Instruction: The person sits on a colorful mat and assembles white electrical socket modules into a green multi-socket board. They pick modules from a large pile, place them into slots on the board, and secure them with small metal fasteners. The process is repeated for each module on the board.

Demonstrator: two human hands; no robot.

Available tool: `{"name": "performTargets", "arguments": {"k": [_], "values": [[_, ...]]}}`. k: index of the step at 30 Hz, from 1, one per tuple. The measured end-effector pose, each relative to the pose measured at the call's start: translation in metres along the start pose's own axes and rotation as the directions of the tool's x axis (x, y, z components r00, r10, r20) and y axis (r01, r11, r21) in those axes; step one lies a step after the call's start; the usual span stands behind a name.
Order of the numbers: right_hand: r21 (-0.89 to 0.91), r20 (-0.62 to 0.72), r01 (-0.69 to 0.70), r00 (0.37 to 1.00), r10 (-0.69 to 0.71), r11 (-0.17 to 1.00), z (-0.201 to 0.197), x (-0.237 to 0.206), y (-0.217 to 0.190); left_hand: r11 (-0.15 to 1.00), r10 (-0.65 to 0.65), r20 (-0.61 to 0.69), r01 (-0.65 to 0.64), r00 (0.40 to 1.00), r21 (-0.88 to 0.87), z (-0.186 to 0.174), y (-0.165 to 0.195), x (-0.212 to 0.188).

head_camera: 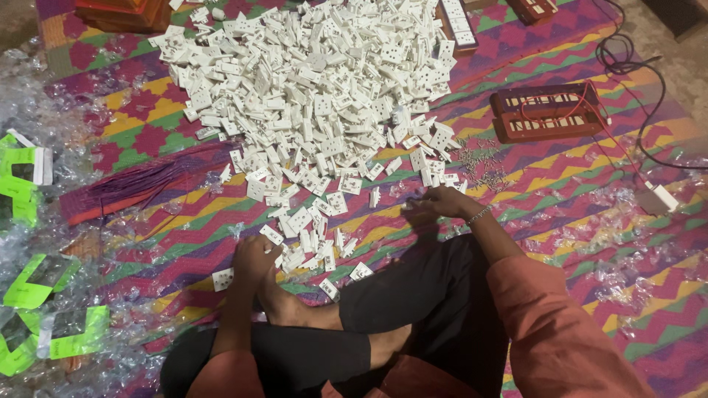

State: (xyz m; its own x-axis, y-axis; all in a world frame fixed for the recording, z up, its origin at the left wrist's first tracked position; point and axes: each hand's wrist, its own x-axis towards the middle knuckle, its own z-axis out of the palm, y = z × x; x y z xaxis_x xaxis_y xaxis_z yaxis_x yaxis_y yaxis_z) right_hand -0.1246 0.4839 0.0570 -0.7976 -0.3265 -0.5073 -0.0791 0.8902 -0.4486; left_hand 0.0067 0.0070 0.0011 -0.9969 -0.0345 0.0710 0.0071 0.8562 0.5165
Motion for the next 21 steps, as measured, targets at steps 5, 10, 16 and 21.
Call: {"name": "performTargets", "arguments": {"k": [5, 10, 16, 21], "values": [[0.024, -0.013, 0.000, 1.000, 0.000, 1.000, 0.001, 0.000, 0.000, 0.965, -0.219, 0.164, 0.238, 0.962, -0.111, -0.002, 0.001, -0.004], [-0.020, -0.030, 0.017, 0.999, -0.018, 1.000, 0.001, 0.001, 0.001, 0.955, -0.243, 0.182, 0.268, 0.953, -0.125, -0.004, 0.002, -0.005], [-0.034, -0.038, 0.041, 0.998, -0.042, 0.999, 0.002, 0.002, 0.002, 0.952, -0.271, 0.189, 0.291, 0.944, -0.092, 0.000, -0.002, -0.006], [0.005, -0.018, 0.042, 0.999, -0.042, 0.999, 0.002, 0.002, 0.004, 0.961, -0.239, 0.179, 0.259, 0.954, -0.097, 0.005, -0.008, -0.008]]}}
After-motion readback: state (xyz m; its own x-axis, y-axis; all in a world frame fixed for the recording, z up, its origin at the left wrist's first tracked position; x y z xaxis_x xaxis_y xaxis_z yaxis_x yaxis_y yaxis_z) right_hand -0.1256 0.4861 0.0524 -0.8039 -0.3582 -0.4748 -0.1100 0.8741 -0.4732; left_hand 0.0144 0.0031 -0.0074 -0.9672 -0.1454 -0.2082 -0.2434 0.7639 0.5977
